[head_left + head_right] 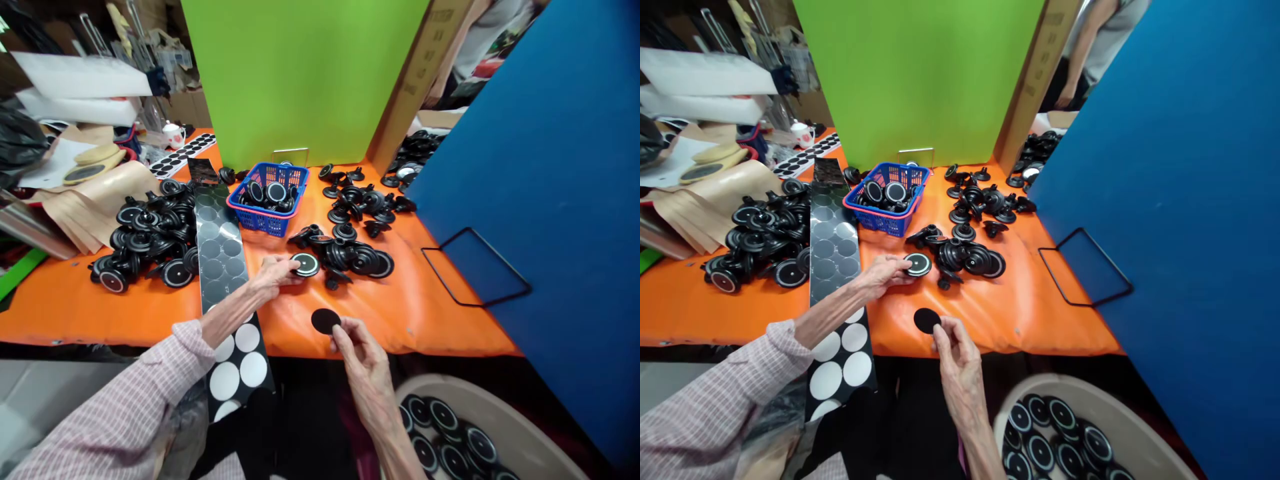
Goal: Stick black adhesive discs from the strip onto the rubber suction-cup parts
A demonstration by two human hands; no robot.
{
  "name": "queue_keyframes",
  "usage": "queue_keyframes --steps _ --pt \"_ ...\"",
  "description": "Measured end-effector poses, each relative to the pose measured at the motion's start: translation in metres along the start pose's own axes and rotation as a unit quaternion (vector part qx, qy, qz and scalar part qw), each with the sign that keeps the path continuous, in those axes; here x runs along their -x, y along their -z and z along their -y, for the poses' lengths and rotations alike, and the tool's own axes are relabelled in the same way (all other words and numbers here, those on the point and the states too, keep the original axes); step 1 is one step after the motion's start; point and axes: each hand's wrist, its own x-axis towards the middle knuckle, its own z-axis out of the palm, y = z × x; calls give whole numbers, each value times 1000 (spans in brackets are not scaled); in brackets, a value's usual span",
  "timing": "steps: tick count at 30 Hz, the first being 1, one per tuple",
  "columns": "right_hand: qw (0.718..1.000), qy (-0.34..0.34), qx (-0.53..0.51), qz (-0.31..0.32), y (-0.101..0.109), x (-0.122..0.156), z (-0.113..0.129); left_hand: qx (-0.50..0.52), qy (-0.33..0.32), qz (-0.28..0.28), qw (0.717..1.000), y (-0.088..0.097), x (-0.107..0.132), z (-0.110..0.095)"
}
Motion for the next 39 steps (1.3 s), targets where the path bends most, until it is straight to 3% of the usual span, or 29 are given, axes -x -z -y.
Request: queue_keyframes --steps 4,9,13,25,39 --pt "999 41 18 8 -6 -2 7 -31 46 -62 997 11 24 -9" --pt "998 23 -30 42 -17 3 23 36 39 -21 998 29 77 3" --pt "995 -15 -49 84 -24 5 27 75 41 3 996 33 98 16" --pt "999 -3 -31 26 -52 13 22 88 50 27 994 30 114 22" --pt "999 -12 -27 15 -57 15 18 91 43 23 995 29 113 25"
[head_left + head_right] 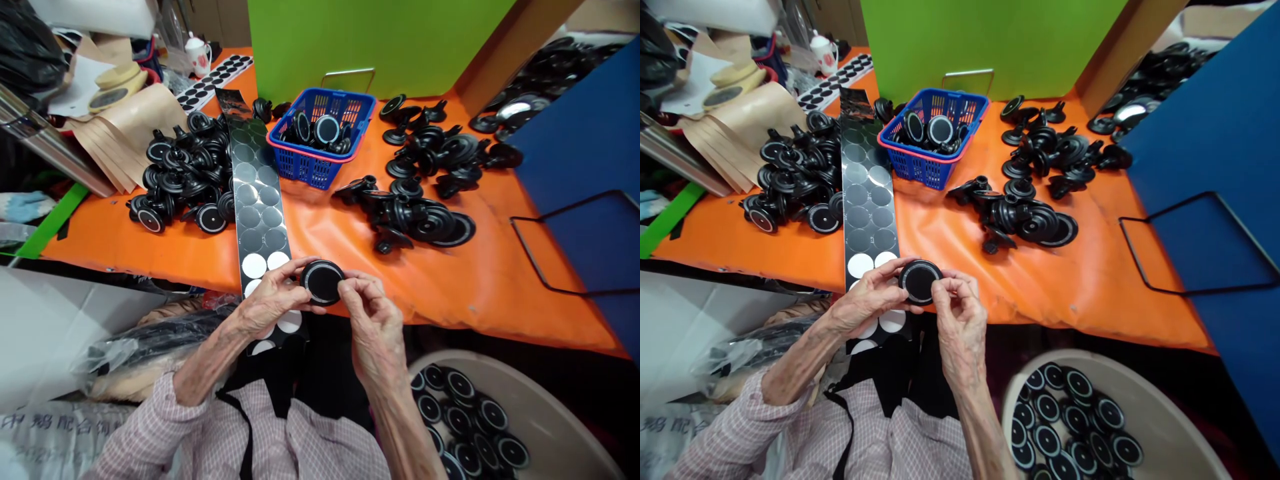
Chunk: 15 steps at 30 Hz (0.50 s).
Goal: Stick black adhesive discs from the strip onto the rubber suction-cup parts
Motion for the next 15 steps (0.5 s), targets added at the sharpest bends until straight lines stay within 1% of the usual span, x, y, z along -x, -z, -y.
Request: queue_keyframes --steps 6,11,15 --pt "1000 8 11 -8 -1 1 -2 9 -5 16 1000 5 -1 4" --pt "999 24 41 -17 -4 2 -4 11 -1 0 1000 5 -2 6" --pt "993 61 95 -34 -7 3 -7 1 -13 -18 1000 5 -2 8"
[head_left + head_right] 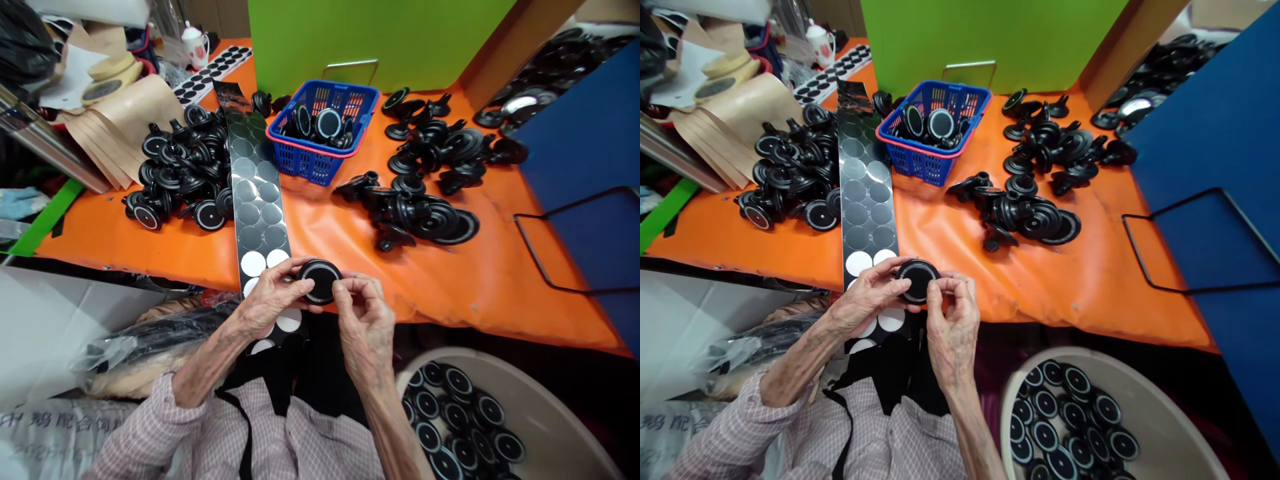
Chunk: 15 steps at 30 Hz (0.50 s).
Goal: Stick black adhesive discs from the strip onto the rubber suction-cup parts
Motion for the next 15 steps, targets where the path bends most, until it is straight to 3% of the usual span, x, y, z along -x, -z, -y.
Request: queue_keyframes --steps 8,15 --pt "992 86 88 -16 -7 3 -6 -5 -22 -24 999 0 2 2" --pt "967 181 172 -39 -11 2 -6 -21 -33 -47 998 -2 2 3"
